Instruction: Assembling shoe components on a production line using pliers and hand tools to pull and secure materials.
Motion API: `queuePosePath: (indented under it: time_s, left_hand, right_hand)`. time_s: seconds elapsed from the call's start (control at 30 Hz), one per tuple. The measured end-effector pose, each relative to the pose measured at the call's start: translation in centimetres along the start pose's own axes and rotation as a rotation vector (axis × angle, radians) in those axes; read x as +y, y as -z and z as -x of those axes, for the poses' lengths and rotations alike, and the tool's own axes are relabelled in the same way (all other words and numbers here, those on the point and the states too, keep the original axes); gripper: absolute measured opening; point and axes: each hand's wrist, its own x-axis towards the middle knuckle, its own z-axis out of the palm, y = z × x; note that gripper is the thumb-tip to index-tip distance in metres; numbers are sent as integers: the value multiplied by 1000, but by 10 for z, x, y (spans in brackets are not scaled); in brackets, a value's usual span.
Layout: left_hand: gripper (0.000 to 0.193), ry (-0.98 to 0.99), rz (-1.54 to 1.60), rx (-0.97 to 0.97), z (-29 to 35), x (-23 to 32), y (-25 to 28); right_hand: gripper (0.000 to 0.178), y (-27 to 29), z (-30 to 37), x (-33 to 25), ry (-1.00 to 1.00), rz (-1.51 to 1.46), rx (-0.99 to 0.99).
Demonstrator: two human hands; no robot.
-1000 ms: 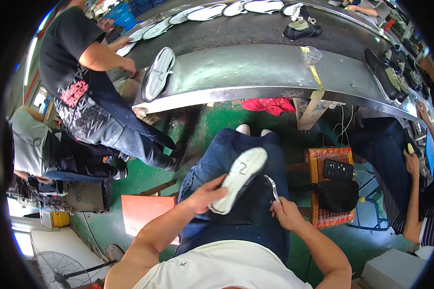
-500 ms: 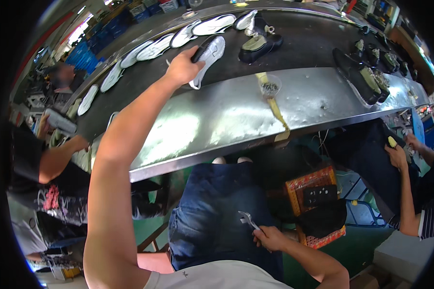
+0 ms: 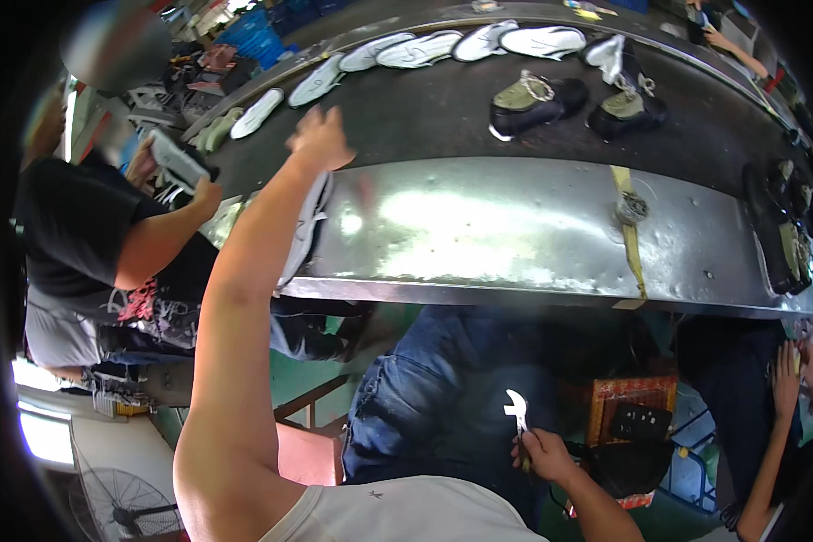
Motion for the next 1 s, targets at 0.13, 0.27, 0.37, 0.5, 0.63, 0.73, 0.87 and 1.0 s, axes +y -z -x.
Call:
queuePosePath:
  time_s: [0.13,0.27,0.37,0.5,0.63,0.73,0.87,1.0]
  left_hand:
    - [56,484,820,-702,14,-135,-19]
    - [41,273,1489,-809,71,-133,20]
    - [58,43,1924,-728,154,-96,51]
    - [69,53,2167,-708,324,-14,62]
    - [75,56,2079,-711,468,70,29]
    - [69,57,2021,-714,520,105,14]
    - [59,8,2032,-714,525,106,13]
    - [57,-47,1996,-780,531,100,21]
  right_hand:
    - [40,-15,5,7,4,-3,-40]
    - [43,-33,17,35,27,28,0]
    - [43,-47,31,55,12,16,38]
    - [27,-53,43,73,87,136,52]
    - [30,-86,84,37,281,51,73]
    - [30,-113,111,12,263,153,126]
    - [29,-129,118,2,306,412,111]
    - [26,-132,103,1,247,291,11]
